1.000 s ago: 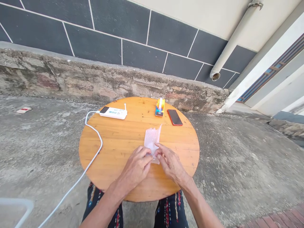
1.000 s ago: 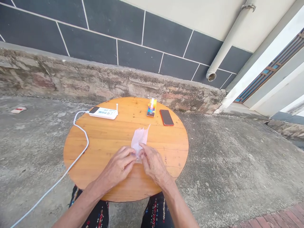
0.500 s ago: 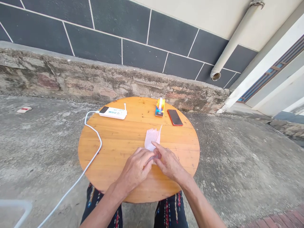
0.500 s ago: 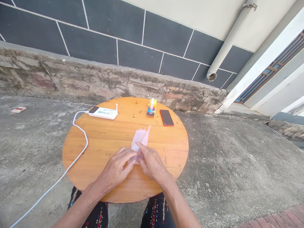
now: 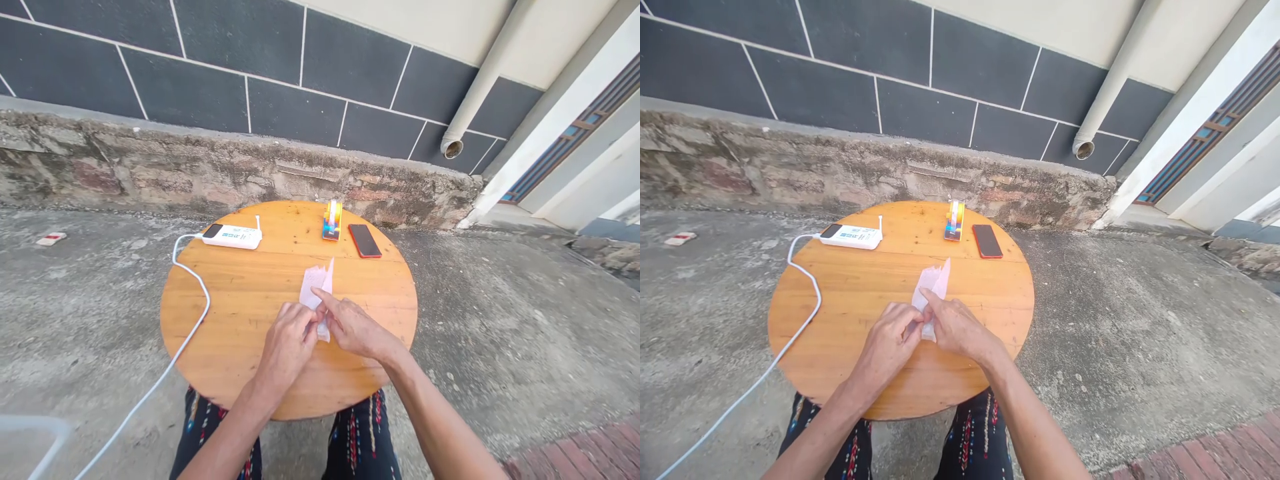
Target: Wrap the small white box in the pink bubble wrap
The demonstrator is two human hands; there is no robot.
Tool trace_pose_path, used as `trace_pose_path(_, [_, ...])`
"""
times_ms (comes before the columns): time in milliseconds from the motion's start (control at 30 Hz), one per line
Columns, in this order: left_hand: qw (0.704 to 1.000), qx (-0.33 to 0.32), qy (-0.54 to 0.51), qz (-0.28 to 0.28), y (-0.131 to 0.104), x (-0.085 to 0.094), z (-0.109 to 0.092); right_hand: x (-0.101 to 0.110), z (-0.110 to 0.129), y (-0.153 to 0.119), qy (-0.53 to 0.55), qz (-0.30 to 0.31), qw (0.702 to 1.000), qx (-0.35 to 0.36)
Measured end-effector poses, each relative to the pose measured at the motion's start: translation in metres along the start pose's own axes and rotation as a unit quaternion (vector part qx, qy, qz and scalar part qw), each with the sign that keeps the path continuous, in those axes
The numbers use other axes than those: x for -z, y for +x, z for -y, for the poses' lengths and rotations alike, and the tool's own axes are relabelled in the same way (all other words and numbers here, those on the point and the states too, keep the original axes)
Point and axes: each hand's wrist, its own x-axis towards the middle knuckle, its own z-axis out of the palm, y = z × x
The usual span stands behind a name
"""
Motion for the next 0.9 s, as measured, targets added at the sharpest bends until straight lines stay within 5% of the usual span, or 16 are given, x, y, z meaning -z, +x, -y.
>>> trace_pose_path(133, [1.0,-0.013,0.011,0.003,-0.001,0.002,-0.001,-0.001,-0.002,0.001,0.049,-0.025,0.999,-0.001])
trace_pose_path(400, [0.999,-0.027,0.023,-0.002,-0.002,0.0,0.002,0.014,-0.015,-0.014,0.088,-0.186,0.974,-0.094])
trace_pose_path(633, [0.998,-0.044,0.03,-0.016,-0.002,0.0,0.0,0.017,-0.029,-0.001,-0.011,-0.163,0.986,-0.014])
trace_pose_path(900, [0.998,-0.043,0.041,0.006,0.0,0.001,0.002,0.017,-0.023,0.028,-0.189,-0.05,0.981,0.006])
